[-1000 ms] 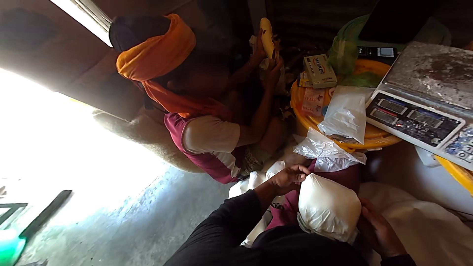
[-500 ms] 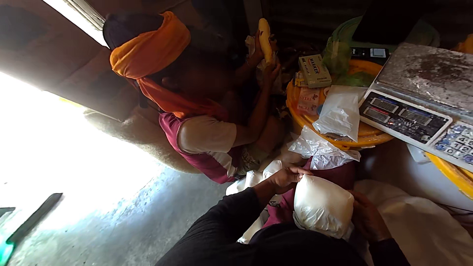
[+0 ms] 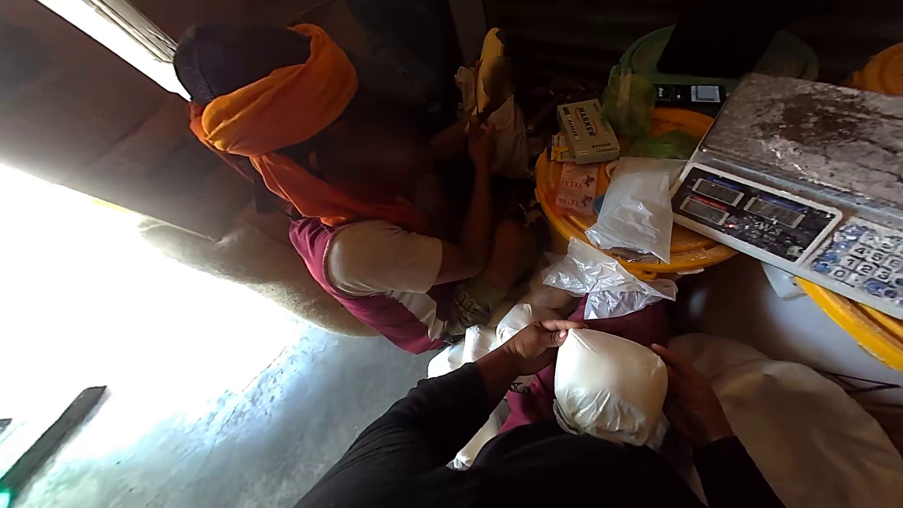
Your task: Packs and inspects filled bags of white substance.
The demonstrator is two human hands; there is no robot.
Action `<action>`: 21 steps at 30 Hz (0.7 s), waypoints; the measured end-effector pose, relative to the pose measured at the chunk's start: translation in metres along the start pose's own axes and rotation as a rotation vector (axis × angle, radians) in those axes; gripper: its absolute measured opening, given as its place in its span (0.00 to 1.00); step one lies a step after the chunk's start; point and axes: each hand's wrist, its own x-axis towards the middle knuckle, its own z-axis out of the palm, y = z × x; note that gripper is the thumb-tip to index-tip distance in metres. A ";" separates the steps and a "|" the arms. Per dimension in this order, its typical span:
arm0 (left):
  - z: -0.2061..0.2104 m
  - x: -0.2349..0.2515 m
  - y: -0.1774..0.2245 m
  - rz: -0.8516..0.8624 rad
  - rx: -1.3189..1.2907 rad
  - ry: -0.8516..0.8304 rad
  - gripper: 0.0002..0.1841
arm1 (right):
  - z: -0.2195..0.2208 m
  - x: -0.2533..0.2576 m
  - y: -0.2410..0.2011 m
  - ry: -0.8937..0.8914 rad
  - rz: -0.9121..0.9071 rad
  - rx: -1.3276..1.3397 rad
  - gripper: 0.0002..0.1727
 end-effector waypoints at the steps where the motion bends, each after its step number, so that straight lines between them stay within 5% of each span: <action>1: 0.002 0.000 0.000 -0.004 -0.013 0.025 0.10 | 0.004 0.001 -0.001 0.029 0.002 -0.012 0.13; 8: -0.004 0.001 -0.010 0.003 -0.108 0.046 0.06 | 0.012 0.005 0.001 0.041 -0.071 -0.118 0.11; 11: 0.002 0.000 -0.011 0.027 -0.103 0.178 0.14 | 0.009 0.001 0.001 0.140 -0.049 -0.143 0.12; 13: 0.013 -0.007 -0.008 -0.008 0.037 0.352 0.27 | 0.003 -0.006 -0.004 0.160 0.047 -0.243 0.25; 16: 0.039 -0.017 -0.002 -0.128 0.183 0.671 0.29 | 0.006 -0.030 -0.017 0.139 0.297 -0.316 0.37; 19: 0.049 -0.038 -0.013 -0.148 0.273 0.605 0.32 | 0.020 -0.051 -0.029 -0.001 0.372 -0.366 0.62; 21: 0.057 -0.044 -0.020 -0.128 0.331 0.494 0.44 | 0.035 -0.052 -0.038 -0.023 0.395 -0.321 0.55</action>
